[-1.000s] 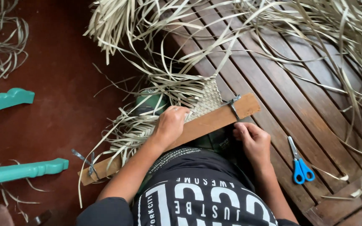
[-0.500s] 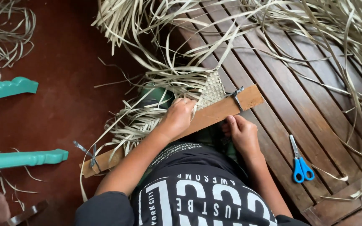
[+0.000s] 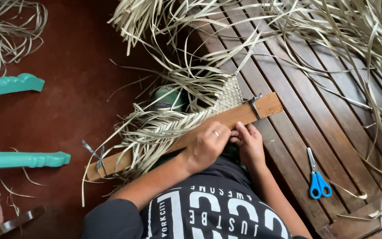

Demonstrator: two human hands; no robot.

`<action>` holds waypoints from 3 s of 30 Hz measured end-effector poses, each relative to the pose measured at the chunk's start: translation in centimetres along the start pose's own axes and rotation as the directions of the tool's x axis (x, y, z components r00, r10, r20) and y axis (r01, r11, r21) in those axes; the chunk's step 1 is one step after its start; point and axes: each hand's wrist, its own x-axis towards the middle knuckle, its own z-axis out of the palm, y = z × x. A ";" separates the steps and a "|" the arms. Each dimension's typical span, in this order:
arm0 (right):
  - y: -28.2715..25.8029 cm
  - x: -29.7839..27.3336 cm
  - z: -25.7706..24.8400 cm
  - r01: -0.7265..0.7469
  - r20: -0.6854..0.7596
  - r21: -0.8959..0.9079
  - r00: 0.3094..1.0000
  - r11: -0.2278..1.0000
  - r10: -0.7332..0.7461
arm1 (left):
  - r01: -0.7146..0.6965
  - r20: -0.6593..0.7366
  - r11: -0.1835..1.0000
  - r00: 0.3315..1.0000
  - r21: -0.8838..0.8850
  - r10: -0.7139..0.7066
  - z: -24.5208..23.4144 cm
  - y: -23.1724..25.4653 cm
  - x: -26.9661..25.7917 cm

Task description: Weaving dried plant fibers into a mat using a wooden guide board to hold the work in place.

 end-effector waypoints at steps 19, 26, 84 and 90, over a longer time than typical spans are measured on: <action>0.6 -0.5 -1.1 0.053 0.041 0.090 0.998 0.995 -0.057 | 0.856 0.786 0.513 0.357 -0.060 -0.505 4.2 -8.3 4.9; -1.3 -1.6 0.7 0.037 0.093 0.046 0.995 0.998 -0.041 | 0.914 0.794 0.349 0.366 -0.208 -0.485 4.7 -8.6 5.5; -2.4 -4.2 -2.5 0.117 -0.081 0.183 0.991 0.976 -0.103 | 0.414 -0.025 0.909 0.910 -0.041 -0.415 -7.7 -2.1 -17.4; -6.8 -6.2 -3.3 0.067 -0.065 0.018 0.996 0.998 -0.066 | 0.858 0.376 0.513 0.482 -0.019 -0.792 -11.7 -1.7 -18.9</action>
